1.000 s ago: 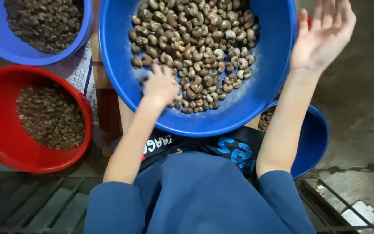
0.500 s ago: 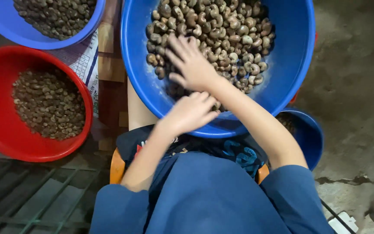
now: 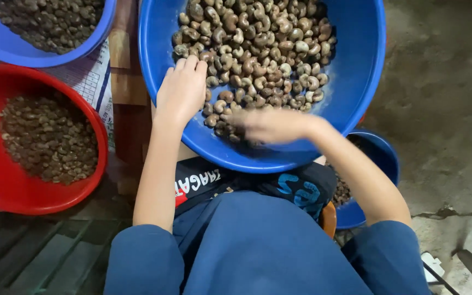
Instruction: Sorting raw cashew nuts by hand from a large blue bowl into smaller containers based on quality or type.
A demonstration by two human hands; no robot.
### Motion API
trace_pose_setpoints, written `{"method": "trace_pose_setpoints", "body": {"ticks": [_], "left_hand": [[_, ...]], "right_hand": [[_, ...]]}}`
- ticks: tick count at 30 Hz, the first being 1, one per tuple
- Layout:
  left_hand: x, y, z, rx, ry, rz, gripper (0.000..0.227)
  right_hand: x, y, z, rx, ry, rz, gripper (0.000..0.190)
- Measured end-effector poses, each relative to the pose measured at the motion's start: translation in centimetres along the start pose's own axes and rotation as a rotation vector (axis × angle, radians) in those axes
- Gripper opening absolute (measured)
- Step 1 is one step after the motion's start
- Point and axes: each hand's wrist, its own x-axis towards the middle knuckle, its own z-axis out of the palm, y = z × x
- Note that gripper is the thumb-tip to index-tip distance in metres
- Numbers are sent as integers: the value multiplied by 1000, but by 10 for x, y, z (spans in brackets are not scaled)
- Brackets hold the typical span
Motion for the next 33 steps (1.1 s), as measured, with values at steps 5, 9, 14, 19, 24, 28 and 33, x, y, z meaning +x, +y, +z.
{"method": "trace_pose_setpoints", "body": {"ticks": [5,9,14,19,24,28,33], "left_hand": [[2,4,6,51,14,-16,25],[8,6,10,-2,47,-38,25],[12,-9,61,-50,-94,35,7],[6,-6,91,49,-309,30,11],[13,-7,109,181,-304,91,13],[17,-2,105,251,-331,68,26],[14,0,110,229,-437,95,17]], "right_hand": [[15,126,-18,-565,667,218,55],[61,141,-1,-551,671,399,63],[64,134,25,-817,686,265,69],[37,85,54,-713,576,53,54],[17,67,86,-441,408,-60,45],[6,36,94,-276,240,293,54],[11,46,114,-326,261,386,61]]}}
